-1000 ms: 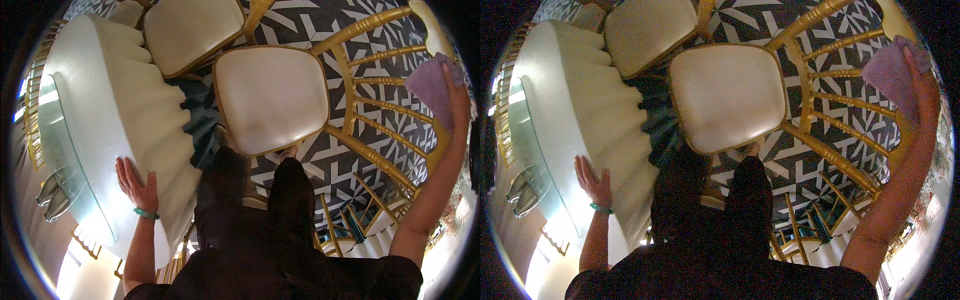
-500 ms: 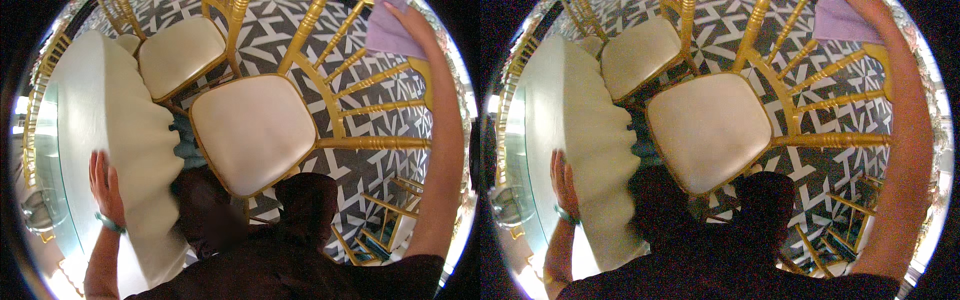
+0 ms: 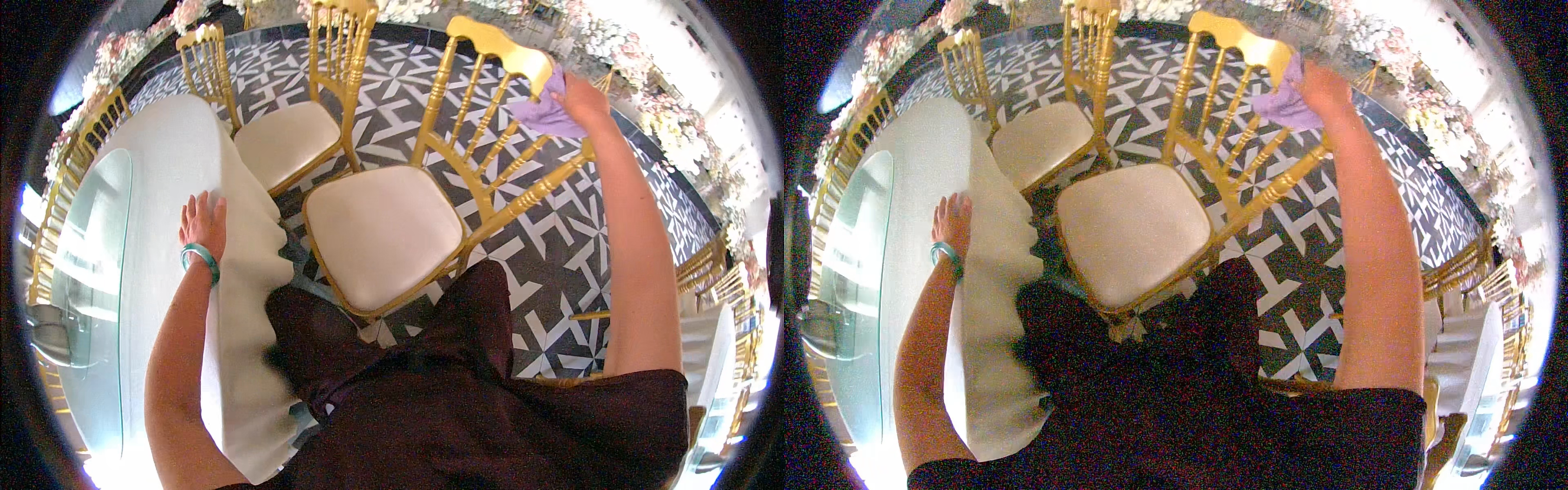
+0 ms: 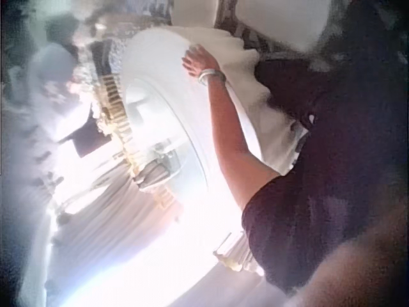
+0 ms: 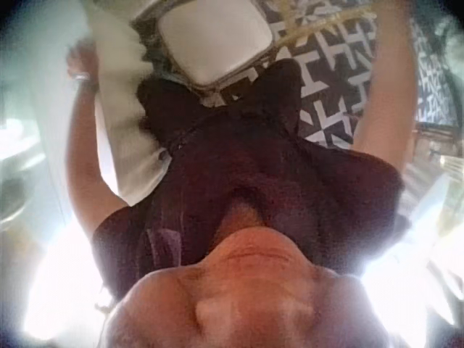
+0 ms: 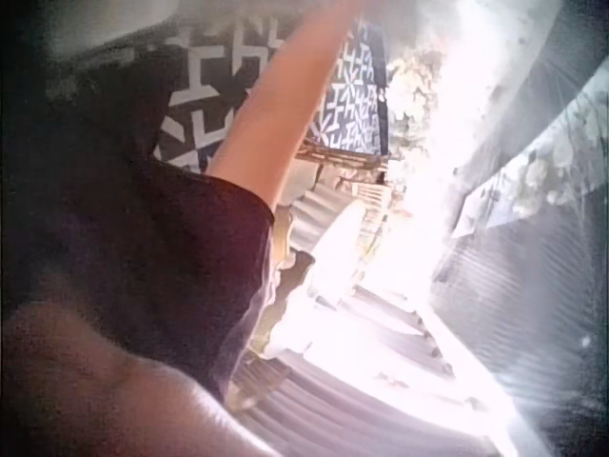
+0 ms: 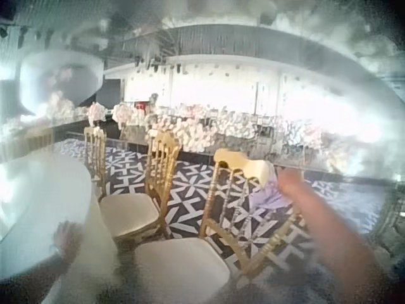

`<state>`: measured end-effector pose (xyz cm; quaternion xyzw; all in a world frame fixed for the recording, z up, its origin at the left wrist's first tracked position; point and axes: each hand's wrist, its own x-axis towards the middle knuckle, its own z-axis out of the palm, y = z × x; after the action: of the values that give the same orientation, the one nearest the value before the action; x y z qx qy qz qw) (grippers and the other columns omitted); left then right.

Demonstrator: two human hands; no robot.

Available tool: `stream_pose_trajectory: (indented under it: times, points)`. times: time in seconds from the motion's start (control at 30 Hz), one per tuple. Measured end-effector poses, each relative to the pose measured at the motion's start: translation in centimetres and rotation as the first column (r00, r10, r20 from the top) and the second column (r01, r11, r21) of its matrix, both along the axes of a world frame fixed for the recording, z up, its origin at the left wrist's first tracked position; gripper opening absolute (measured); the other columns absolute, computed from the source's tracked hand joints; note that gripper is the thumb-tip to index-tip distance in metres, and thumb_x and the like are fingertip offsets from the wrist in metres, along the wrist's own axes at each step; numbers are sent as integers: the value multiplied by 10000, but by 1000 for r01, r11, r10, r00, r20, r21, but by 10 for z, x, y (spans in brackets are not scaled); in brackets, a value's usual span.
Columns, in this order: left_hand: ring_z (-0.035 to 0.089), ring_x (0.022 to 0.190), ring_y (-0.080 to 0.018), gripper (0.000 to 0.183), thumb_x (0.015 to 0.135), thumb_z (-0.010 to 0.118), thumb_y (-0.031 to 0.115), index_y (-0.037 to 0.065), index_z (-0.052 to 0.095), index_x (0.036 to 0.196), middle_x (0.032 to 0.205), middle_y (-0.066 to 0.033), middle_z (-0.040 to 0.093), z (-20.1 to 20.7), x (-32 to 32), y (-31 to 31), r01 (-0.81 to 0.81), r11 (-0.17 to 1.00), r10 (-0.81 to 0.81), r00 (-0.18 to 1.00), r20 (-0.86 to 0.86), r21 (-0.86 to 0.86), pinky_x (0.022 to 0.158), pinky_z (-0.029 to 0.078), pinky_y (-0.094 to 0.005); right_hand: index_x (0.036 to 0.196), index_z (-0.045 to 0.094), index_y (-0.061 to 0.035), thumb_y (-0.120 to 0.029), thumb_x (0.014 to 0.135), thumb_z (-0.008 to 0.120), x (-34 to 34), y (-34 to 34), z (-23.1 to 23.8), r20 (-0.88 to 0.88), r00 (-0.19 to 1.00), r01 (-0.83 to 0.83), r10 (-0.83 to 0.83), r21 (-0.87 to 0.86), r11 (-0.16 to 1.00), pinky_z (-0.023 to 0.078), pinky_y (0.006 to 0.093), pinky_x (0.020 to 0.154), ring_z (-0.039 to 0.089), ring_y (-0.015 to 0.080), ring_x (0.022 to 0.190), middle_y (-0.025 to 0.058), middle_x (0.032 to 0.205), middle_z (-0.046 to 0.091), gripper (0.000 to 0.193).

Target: The person wipes the seat, legs, and back of a gold-colored chair with a purple cloth before arranging it at a table.

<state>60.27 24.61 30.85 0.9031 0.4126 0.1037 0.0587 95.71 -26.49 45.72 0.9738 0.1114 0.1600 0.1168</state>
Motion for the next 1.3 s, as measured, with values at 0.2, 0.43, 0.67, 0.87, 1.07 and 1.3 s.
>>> stream_pose_trajectory:
  times: [0.2,0.43,0.67,0.87,1.07,1.3]
  points:
    - [114,1383,-261,574,894,411,473,163,350,1373,1479,-86,214,20,-7,-24,-8,997,9,1000,-6,76,1104,99,-478,1181,453,-50,-413,802,612,-60,-31,-6,63,998,-18,2,250,968,484,479,798,604,368,950,227,1049,603,549]
    - [209,1344,-296,538,850,544,309,97,400,1323,1433,-134,285,31,15,-54,361,836,-387,922,-22,413,1091,193,-444,1126,458,-61,-384,800,625,-96,-41,-23,277,959,-53,-59,381,923,501,467,745,606,386,887,230,967,581,489]
    - [445,1178,-361,608,822,581,352,28,399,1304,1317,-204,430,-52,95,-72,331,916,-284,934,214,-226,978,391,-420,1153,493,-76,-392,823,582,-77,-46,-51,432,897,-154,-89,496,855,470,457,767,576,394,917,211,1000,584,466]
    - [391,1230,-351,758,799,615,391,18,288,1372,1366,-194,375,-236,83,-108,66,653,-7,997,81,-755,1009,367,-447,1113,528,-25,-330,831,588,-79,-53,-63,550,832,-269,-68,509,818,461,433,771,563,398,923,217,1004,587,420]
    - [307,1281,-358,1100,681,746,435,61,36,1433,1452,-181,200,-303,67,-132,-94,533,307,947,88,-841,1041,326,-469,1074,554,-12,-288,835,596,-69,-54,-70,599,799,-339,-56,525,781,455,402,779,577,388,903,215,969,608,367]
    - [308,1278,-356,1218,596,803,484,-24,54,1411,1435,-206,230,-327,56,-150,38,414,250,956,153,-909,1060,295,-439,1134,536,-30,-381,843,572,-33,-63,-69,524,849,-341,-73,647,682,452,391,820,589,369,945,205,1006,619,458]
